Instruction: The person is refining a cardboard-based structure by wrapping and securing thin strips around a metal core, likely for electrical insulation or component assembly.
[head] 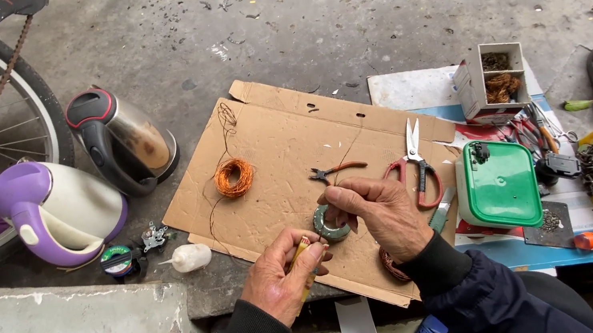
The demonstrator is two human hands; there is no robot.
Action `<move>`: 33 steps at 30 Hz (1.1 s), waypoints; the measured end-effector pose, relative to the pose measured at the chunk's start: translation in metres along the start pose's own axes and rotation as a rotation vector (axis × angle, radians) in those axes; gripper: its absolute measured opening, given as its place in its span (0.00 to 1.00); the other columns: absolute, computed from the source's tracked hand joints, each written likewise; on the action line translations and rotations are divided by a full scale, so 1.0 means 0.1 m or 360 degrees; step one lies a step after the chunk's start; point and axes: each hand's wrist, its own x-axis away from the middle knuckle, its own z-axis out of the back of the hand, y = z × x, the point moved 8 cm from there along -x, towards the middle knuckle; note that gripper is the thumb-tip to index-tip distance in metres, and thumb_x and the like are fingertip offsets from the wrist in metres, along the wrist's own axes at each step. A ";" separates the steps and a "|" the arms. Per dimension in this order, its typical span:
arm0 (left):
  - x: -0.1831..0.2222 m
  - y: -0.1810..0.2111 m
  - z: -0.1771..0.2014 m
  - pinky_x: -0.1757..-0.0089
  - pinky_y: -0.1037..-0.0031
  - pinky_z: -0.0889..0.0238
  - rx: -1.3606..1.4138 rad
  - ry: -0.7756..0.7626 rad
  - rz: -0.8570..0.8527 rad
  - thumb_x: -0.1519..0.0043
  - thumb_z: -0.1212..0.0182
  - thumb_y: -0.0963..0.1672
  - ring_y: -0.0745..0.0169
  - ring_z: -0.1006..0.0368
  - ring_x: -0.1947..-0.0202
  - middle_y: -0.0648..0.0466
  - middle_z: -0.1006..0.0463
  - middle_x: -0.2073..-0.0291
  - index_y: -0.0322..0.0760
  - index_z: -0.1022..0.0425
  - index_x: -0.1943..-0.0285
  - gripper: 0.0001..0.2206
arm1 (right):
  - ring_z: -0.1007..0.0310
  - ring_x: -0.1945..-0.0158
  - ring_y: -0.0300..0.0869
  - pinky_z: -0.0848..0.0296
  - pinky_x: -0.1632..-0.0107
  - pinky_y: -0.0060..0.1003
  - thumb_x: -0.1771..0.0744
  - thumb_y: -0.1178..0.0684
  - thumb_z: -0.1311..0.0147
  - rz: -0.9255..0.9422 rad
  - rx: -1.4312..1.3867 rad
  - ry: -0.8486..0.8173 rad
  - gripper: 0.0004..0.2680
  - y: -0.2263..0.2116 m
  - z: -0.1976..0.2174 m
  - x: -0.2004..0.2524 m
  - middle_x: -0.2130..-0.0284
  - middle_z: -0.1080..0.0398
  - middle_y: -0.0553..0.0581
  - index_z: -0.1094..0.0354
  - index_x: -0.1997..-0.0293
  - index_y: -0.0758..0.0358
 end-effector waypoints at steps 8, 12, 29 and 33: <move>-0.09 -0.18 0.00 0.69 0.76 0.26 0.0030 0.0019 0.0045 0.30 0.42 0.46 0.65 0.19 0.70 0.49 0.10 0.62 0.36 0.24 0.48 0.09 | 0.25 0.69 0.38 0.28 0.64 0.31 0.30 0.55 0.37 -0.0053 -0.0075 0.0055 0.09 0.07 -0.01 0.01 0.72 0.19 0.57 0.15 0.56 0.73; -0.11 -0.22 0.00 0.77 0.76 0.34 0.0064 0.0056 0.0096 0.31 0.42 0.46 0.66 0.27 0.78 0.48 0.14 0.67 0.35 0.24 0.45 0.11 | 0.28 0.69 0.38 0.29 0.63 0.31 0.29 0.56 0.37 -0.0057 -0.0153 0.0047 0.09 0.10 -0.03 0.02 0.72 0.21 0.57 0.15 0.57 0.74; -0.05 -0.38 0.00 0.82 0.72 0.40 0.0275 0.0279 0.0084 0.30 0.34 0.44 0.61 0.32 0.87 0.46 0.19 0.80 0.33 0.15 0.52 0.09 | 0.28 0.70 0.38 0.27 0.65 0.32 0.30 0.56 0.37 -0.0085 -0.0122 0.0050 0.09 0.09 0.00 0.04 0.73 0.21 0.58 0.15 0.59 0.74; 0.03 -0.54 -0.12 0.82 0.71 0.41 0.0298 0.0291 0.0120 0.32 0.33 0.45 0.61 0.33 0.87 0.46 0.19 0.79 0.33 0.14 0.53 0.09 | 0.25 0.73 0.38 0.28 0.67 0.30 0.30 0.55 0.37 -0.0111 -0.0112 0.0152 0.09 0.21 0.17 0.02 0.75 0.19 0.58 0.14 0.58 0.73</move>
